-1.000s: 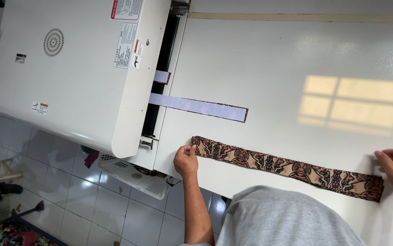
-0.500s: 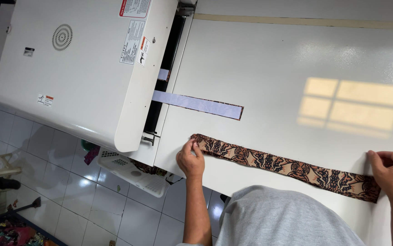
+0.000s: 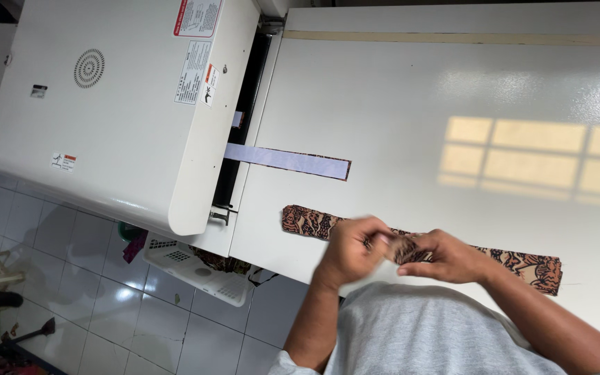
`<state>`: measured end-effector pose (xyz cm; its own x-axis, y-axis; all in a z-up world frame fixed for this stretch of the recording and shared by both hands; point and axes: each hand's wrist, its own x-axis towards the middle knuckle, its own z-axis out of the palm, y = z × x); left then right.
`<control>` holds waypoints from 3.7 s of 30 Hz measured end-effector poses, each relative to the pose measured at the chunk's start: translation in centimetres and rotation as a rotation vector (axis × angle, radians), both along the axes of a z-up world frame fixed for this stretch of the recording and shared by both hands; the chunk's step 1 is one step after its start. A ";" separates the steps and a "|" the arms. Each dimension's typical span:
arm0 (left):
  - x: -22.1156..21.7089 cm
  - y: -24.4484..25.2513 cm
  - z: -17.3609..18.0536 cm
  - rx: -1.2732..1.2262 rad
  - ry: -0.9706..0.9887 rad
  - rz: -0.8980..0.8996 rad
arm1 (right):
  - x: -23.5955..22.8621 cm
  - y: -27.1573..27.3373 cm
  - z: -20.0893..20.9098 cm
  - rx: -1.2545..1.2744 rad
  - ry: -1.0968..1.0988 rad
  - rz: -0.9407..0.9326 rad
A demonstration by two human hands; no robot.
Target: The person repeatedly places patterned fabric strips onto a white backing sheet and feeds them through a laminating machine. The person aligns each strip, inserts it into the machine, and retrieves the laminated strip, repeating the process for multiple pieces.
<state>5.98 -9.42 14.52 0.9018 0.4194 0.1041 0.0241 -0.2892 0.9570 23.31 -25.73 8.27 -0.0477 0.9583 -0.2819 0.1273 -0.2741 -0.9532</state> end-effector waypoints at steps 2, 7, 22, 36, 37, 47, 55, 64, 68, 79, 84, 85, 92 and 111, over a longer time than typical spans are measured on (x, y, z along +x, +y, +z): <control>-0.5 2.6 -1.2 -0.017 0.039 0.182 | 2.3 -2.0 -1.3 -0.196 -0.026 -0.007; -2.9 7.7 -7.4 -0.090 0.331 0.498 | 11.4 -12.3 -4.9 -0.626 -0.115 -0.254; 2.2 4.2 -16.9 0.696 0.967 0.240 | 11.4 -20.2 -14.1 -0.537 -1.264 -0.585; -1.0 4.2 -18.4 0.737 0.829 0.333 | 14.8 -28.5 -15.5 -0.480 -1.012 -1.236; -1.4 4.2 -18.5 0.711 0.857 0.346 | 15.6 -30.3 -15.0 -0.532 -1.053 -1.279; -4.2 4.7 -19.4 0.707 0.803 0.426 | 17.7 -34.6 -13.4 -0.674 -0.779 -1.574; -4.7 4.6 -19.3 0.724 0.808 0.433 | 18.1 -35.1 -10.4 -0.561 -0.713 -1.623; 1.7 -2.5 -8.9 -0.204 0.475 0.089 | 13.4 -23.2 2.4 -0.021 -0.389 -1.302; 4.3 -7.5 -3.9 -0.398 -0.012 -0.683 | 5.1 -13.2 5.9 0.288 -0.338 -0.455; -4.1 1.9 -10.3 -0.487 -0.246 0.411 | 6.9 -14.6 1.3 -0.264 -0.148 -0.115; -6.2 4.3 -15.0 -0.594 -0.210 0.559 | 11.9 -21.2 -3.6 -0.426 -0.097 -0.452; -6.0 4.7 -15.6 -0.588 -0.164 0.578 | 12.8 -22.4 -4.7 -0.377 -0.047 -0.531; -2.9 8.4 -18.0 -0.523 0.038 0.588 | 16.4 -26.4 -11.2 -0.444 0.021 -1.035; 0.4 10.7 -18.8 0.201 0.727 0.765 | 15.7 -23.9 -13.0 -0.711 -0.630 -1.104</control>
